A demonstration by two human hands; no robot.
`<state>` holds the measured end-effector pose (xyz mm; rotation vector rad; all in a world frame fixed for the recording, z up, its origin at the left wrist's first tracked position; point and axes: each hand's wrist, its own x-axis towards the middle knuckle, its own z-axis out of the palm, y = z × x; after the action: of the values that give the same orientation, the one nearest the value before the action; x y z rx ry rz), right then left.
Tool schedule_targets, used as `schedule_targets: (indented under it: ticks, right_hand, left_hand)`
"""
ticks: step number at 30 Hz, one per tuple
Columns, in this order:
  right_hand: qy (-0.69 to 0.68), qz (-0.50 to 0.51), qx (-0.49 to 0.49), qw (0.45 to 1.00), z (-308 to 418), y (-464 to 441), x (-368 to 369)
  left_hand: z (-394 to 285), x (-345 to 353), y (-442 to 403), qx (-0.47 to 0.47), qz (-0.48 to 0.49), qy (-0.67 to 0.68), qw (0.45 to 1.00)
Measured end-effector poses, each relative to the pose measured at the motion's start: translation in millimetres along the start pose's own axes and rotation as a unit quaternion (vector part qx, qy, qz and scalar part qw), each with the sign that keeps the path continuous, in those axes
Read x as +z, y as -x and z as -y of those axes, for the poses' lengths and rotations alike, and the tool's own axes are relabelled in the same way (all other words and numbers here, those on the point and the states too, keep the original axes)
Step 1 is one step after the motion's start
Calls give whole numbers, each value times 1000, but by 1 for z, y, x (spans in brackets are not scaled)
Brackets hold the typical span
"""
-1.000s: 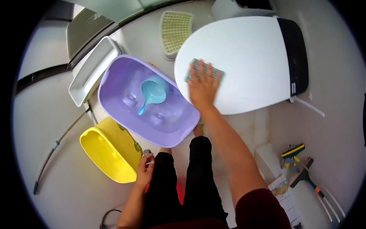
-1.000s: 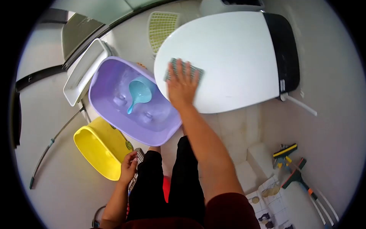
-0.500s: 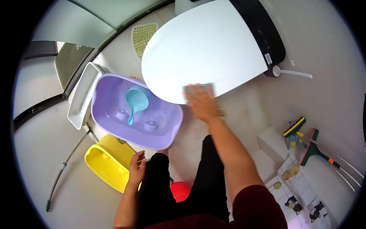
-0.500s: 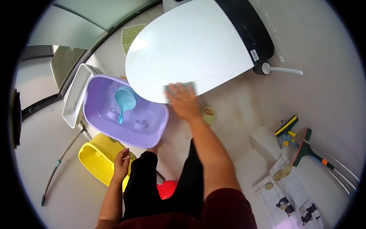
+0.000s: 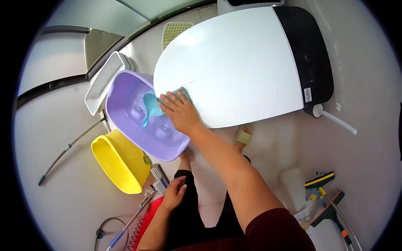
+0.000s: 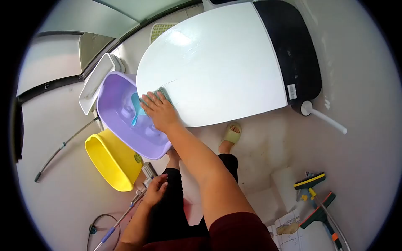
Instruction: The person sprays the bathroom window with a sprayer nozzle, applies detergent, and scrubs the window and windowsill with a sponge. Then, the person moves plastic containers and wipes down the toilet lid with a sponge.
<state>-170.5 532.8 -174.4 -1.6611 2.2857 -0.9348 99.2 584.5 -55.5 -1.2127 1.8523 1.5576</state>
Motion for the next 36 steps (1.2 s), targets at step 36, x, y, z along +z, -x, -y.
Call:
schedule_targets:
  ticks: [36]
  right_hand:
    - [372,-59,385,842,-274,132,-264]
  left_hand:
    - [-58,57,-41,41,56,-17,997]
